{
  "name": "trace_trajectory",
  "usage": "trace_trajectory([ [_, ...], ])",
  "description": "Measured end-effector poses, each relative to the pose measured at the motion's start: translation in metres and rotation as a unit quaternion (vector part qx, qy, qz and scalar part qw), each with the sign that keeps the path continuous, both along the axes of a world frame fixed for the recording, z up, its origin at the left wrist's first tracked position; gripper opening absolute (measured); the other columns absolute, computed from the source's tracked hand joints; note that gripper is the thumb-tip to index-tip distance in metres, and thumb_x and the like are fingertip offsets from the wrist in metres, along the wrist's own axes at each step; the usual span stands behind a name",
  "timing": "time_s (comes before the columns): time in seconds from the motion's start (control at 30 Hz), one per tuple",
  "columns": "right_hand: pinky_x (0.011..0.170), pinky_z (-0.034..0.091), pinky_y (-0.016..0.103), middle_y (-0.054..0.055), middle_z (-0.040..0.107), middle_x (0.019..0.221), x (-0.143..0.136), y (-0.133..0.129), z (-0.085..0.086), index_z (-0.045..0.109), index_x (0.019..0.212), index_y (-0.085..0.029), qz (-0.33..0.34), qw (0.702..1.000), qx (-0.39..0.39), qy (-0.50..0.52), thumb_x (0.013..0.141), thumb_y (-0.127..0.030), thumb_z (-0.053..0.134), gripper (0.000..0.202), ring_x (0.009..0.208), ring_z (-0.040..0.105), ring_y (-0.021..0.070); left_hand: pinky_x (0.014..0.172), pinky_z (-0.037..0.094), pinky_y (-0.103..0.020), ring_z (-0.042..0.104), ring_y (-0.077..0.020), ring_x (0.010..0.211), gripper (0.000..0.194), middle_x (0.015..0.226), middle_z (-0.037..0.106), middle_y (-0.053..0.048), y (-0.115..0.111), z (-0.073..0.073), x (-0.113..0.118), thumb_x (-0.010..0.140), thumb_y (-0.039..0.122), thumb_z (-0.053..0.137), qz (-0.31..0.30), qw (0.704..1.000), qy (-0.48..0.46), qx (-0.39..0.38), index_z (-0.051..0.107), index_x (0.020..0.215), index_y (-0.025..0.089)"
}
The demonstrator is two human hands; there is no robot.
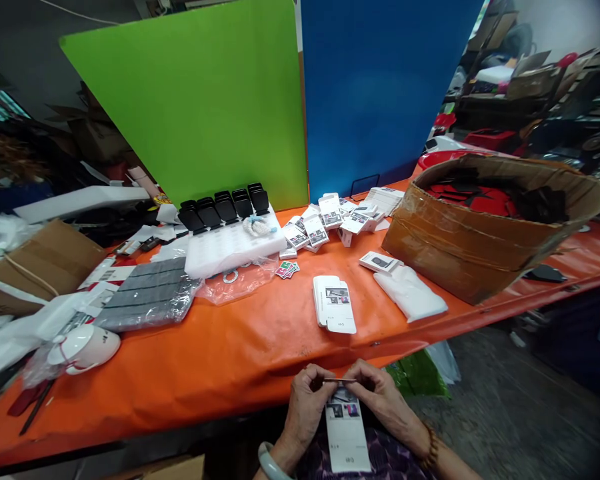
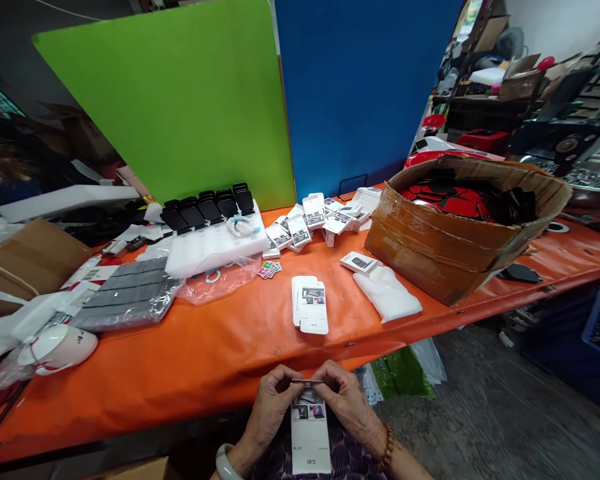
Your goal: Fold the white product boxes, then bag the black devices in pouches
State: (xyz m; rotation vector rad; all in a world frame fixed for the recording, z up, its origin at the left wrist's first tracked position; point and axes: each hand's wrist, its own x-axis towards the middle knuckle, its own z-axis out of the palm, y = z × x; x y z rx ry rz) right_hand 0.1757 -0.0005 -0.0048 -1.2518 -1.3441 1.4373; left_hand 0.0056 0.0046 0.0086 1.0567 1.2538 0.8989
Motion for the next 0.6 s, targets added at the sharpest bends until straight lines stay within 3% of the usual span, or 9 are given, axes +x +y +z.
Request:
trace_trajectory([
  [0.13, 0.064, 0.042, 0.027, 0.001, 0.056, 0.07, 0.001, -0.007, -0.002, 0.061, 0.07, -0.018, 0.002, 0.996, 0.049, -0.069, 0.085, -0.044, 0.056, 0.031, 0.067, 0.053, 0.0162, 0.067, 0.044, -0.026, 0.055, -0.0157, 0.069, 0.016, 0.069, 0.061, -0.001, -0.007, 0.002, -0.002, 0.075, 0.029, 0.067, -0.012, 0.997, 0.067, 0.037, 0.069, 0.07, 0.015],
  [0.27, 0.061, 0.04, 0.026, 0.0, 0.055, 0.068, 0.0, -0.007, -0.002, 0.062, 0.072, -0.018, -0.007, 0.997, 0.036, -0.069, 0.082, -0.042, 0.06, 0.027, 0.064, 0.05, 0.015, 0.063, 0.043, -0.026, 0.055, -0.015, 0.066, 0.015, 0.069, 0.062, -0.001, -0.007, -0.003, -0.001, 0.069, 0.026, 0.071, 0.013, 1.0, 0.013, -0.013, 0.068, 0.077, 0.014],
  [0.4, 0.057, 0.036, 0.025, -0.002, 0.052, 0.063, -0.002, 0.0, 0.006, 0.061, 0.072, -0.017, -0.011, 1.0, -0.019, -0.005, 0.08, -0.044, 0.062, 0.028, 0.059, 0.046, 0.0127, 0.058, 0.041, -0.024, 0.051, -0.0117, 0.059, 0.018, 0.062, 0.059, 0.002, 0.0, -0.003, 0.003, 0.066, 0.026, 0.073, 0.037, 0.997, -0.051, -0.055, 0.066, 0.076, 0.013],
  [0.6, 0.053, 0.032, 0.023, -0.005, 0.049, 0.057, -0.001, 0.008, 0.009, 0.057, 0.065, -0.016, -0.015, 0.991, -0.109, 0.077, 0.072, -0.042, 0.07, 0.03, 0.054, 0.041, 0.0096, 0.056, 0.038, -0.023, 0.049, -0.0107, 0.056, 0.015, 0.058, 0.06, 0.002, 0.008, 0.0, 0.002, 0.064, 0.025, 0.073, 0.008, 0.998, -0.018, -0.061, 0.065, 0.065, 0.012],
])
